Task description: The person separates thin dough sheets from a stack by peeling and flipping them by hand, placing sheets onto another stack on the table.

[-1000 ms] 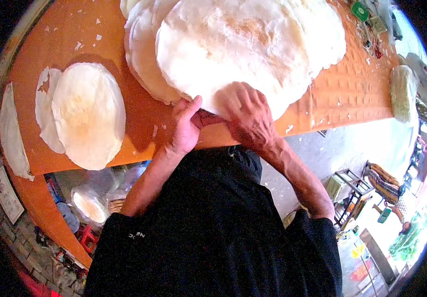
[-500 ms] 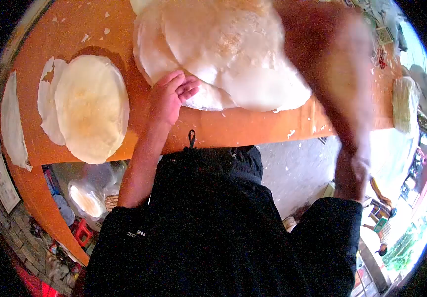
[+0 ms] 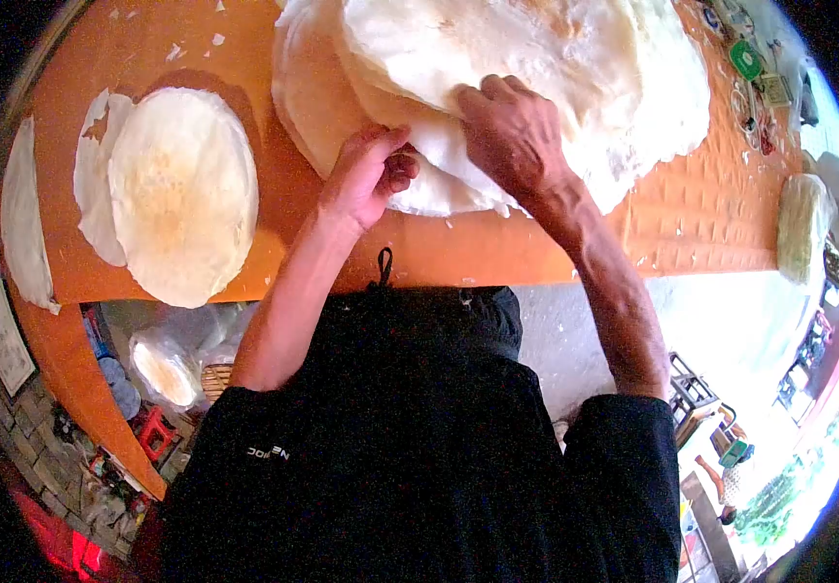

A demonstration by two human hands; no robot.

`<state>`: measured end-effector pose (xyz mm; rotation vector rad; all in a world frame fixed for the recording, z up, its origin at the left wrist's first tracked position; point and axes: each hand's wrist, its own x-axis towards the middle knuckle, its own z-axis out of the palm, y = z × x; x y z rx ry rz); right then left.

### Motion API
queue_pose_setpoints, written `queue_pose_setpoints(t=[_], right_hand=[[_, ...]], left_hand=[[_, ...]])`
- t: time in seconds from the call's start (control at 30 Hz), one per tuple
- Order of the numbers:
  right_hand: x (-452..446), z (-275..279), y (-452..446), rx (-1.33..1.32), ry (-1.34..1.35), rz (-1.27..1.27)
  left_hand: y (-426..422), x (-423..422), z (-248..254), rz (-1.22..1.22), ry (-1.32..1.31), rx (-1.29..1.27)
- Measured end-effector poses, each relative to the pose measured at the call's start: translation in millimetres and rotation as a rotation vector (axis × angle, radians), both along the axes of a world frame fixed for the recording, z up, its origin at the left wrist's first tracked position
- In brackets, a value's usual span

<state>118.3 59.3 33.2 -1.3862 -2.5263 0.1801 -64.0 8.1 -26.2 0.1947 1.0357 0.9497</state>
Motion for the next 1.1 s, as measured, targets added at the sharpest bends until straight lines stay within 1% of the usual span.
queue_pose_setpoints(t=[0.07, 0.1, 0.13, 0.17, 0.23, 0.27, 0.3, 0.37, 0.4, 0.43, 0.5, 0.57, 0.63, 0.67, 0.7, 0.77, 0.83, 0.93, 0.97, 1.0, 1.03, 1.07, 1.1], right_hand=[[-4.5, -8.5, -7.5, -0.015, 0.015, -0.014], [-5.2, -13.6, -12.7, -0.026, 0.025, -0.018], [-3.3, -16.2, -15.0, -0.031, 0.108, 0.013], [-5.3, -15.3, -13.1, -0.037, 0.111, 0.016], [-5.9, -7.8, -11.7, -0.028, 0.126, 0.023], [-7.7, -4.7, -10.6, -0.054, 0.132, 0.01], [-8.5, -4.8, -11.7, -0.05, 0.131, 0.006], [-10.4, -7.0, -18.4, -0.037, 0.205, 0.019], [-5.5, -10.9, -21.9, -0.059, 0.215, 0.028], [-4.8, -11.4, -21.0, -0.056, 0.216, 0.03], [-2.9, -5.8, -24.1, -0.022, 0.242, -0.024], [1.1, -6.5, -20.6, -0.029, 0.25, -0.011], [4.5, -7.3, -15.4, -0.028, 0.301, 0.037], [5.6, -4.3, -12.2, -0.039, 0.353, 0.043], [7.6, -1.2, -9.7, -0.035, 0.351, 0.041], [11.0, 3.2, -7.5, -0.103, 0.377, 0.051], [11.5, 4.2, -8.3, -0.081, 0.378, 0.071], [11.4, 4.1, -9.9, -0.1, 0.339, 0.086], [10.8, 1.3, -10.9, -0.027, 0.318, 0.088], [10.3, -1.4, -11.9, 0.047, 0.296, 0.09], [9.5, -3.1, -13.8, 0.047, 0.296, 0.09], [8.0, -4.5, -16.4, 0.035, 0.286, 0.035], [5.2, -7.1, -18.1, 0.023, 0.277, -0.02]], left_hand=[[3.5, 1.5, 2.1, -0.016, 0.034, 0.005], [4.5, -0.7, 5.9, -0.035, -0.025, 0.022], [4.8, -3.1, 7.6, -0.056, -0.084, 0.035], [5.2, -3.7, 5.9, -0.053, -0.081, 0.03], [3.0, -0.2, 0.0, 0.02, -0.096, 0.042], [5.1, -3.7, 1.4, -0.007, -0.153, 0.077], [7.0, -1.3, 4.2, -0.012, -0.154, 0.08], [8.9, 3.3, 10.1, 0.093, -0.24, 0.14], [9.3, 2.8, 5.5, 0.073, -0.29, 0.175], [10.3, 2.1, 3.7, 0.074, -0.289, 0.178], [4.9, 5.0, 1.3, 0.063, -0.298, 0.266], [5.6, 7.8, -7.4, 0.043, -0.323, 0.283], [8.3, 13.0, -8.4, 0.102, -0.266, 0.29], [9.9, 14.0, -6.4, 0.098, -0.268, 0.293], [11.1, 15.2, -3.6, 0.098, -0.244, 0.292], [11.5, 17.7, -2.1, 0.098, -0.223, 0.288], [11.5, 18.8, -2.6, 0.121, -0.189, 0.328], [10.8, 16.7, -1.3, 0.097, -0.16, 0.321], [10.5, 17.3, -2.0, 0.098, -0.159, 0.32], [10.4, 19.5, -3.4, 0.1, -0.068, 0.379], [10.4, 22.1, -4.7, 0.103, 0.023, 0.438], [10.7, 25.6, -5.7, 0.104, 0.024, 0.437], [11.7, 29.2, -6.9, 0.155, 0.069, 0.33]])
